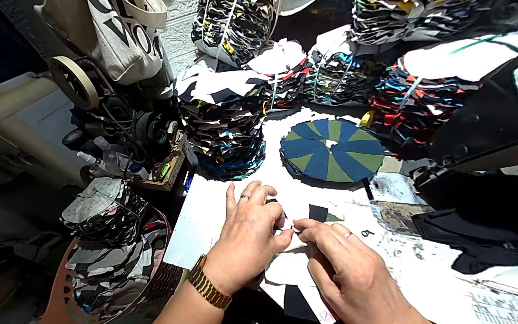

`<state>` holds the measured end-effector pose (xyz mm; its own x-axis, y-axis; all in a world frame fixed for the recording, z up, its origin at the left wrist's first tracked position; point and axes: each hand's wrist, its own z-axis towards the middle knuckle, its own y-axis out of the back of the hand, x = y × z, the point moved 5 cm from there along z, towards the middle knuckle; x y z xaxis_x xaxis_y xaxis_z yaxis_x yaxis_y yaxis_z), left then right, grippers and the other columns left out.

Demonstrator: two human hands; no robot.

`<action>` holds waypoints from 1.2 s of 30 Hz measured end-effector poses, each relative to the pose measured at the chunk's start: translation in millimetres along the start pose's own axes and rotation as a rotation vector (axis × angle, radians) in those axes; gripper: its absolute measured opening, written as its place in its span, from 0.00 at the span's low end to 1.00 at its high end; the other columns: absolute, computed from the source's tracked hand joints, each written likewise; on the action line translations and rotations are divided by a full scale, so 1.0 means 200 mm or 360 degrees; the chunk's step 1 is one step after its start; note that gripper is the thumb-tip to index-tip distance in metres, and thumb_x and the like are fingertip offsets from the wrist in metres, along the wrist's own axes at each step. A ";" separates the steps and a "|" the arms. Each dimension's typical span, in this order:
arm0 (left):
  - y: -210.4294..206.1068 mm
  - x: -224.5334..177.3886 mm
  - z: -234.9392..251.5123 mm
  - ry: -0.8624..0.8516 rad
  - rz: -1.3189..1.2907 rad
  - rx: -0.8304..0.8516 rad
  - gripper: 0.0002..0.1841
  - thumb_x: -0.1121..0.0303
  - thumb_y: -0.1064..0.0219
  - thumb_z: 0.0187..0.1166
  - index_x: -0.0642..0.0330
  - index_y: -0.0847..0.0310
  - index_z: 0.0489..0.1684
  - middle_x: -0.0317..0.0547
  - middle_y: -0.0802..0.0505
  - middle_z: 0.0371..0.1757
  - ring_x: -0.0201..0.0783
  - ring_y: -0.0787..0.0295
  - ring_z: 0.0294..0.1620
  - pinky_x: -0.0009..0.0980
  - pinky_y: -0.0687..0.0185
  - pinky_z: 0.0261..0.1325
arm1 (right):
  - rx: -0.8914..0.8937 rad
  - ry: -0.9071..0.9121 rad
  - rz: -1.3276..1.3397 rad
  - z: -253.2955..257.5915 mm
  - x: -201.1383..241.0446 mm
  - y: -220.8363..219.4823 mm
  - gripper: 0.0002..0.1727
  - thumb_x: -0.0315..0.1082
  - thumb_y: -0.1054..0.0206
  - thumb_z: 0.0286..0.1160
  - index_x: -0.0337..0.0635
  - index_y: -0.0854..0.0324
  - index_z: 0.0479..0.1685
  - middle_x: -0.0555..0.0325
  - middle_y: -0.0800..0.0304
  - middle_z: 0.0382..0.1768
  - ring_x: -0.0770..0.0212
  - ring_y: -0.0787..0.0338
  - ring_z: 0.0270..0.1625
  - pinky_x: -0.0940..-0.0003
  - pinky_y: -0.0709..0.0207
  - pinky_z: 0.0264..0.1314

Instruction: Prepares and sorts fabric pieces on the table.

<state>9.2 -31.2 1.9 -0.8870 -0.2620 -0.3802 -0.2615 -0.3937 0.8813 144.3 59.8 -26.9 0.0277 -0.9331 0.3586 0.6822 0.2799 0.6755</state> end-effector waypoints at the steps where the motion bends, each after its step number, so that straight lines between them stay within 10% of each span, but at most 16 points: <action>1: -0.01 0.00 0.00 0.0005 0.0003 0.0000 0.10 0.55 0.25 0.73 0.48 0.11 0.28 0.37 0.13 0.70 0.45 0.36 0.89 0.75 0.65 0.88 | -0.0011 -0.0007 -0.0013 0.00 0.00 0.00 0.17 0.33 0.46 0.72 0.43 0.12 0.49 0.58 0.06 0.49 0.63 0.12 0.42 0.68 0.22 0.41; 5: -0.02 -0.01 -0.01 0.0022 -0.0021 -0.0035 0.10 0.59 0.28 0.74 0.48 0.13 0.23 0.35 0.13 0.70 0.42 0.37 0.89 0.76 0.69 0.87 | -0.0011 -0.0023 -0.0043 0.00 0.00 0.00 0.23 0.32 0.47 0.72 0.41 0.14 0.62 0.60 0.07 0.44 0.64 0.17 0.37 0.68 0.26 0.36; 24: -0.07 0.03 -0.07 0.0137 -0.0293 -0.0412 0.09 0.61 0.31 0.72 0.46 0.16 0.21 0.31 0.11 0.65 0.31 0.27 0.81 0.76 0.69 0.87 | 0.0018 -0.0012 0.0014 0.00 -0.01 -0.01 0.24 0.32 0.47 0.72 0.42 0.12 0.62 0.54 0.06 0.57 0.58 0.09 0.54 0.64 0.18 0.52; 31: -0.07 0.04 -0.08 0.0163 -0.0395 -0.0480 0.08 0.62 0.30 0.71 0.46 0.16 0.21 0.31 0.11 0.63 0.29 0.24 0.78 0.74 0.66 0.89 | 0.0087 0.0052 -0.0075 0.01 0.00 -0.02 0.19 0.34 0.47 0.73 0.47 0.07 0.48 0.53 0.09 0.64 0.55 0.09 0.48 0.60 0.18 0.41; 36: -0.07 0.04 -0.09 0.0130 -0.0388 -0.0492 0.07 0.61 0.30 0.73 0.45 0.14 0.25 0.29 0.11 0.61 0.28 0.22 0.76 0.75 0.66 0.88 | 0.0114 0.0098 -0.0167 0.01 0.02 -0.04 0.20 0.33 0.48 0.79 0.49 0.10 0.58 0.59 0.08 0.65 0.57 0.12 0.41 0.62 0.24 0.37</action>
<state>12.8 -42.4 -19.0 -0.7767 -0.1921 -0.5998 -0.3229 -0.6961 0.6412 136.7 55.0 -30.0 0.0052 -0.9695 0.2452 0.6298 0.1936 0.7522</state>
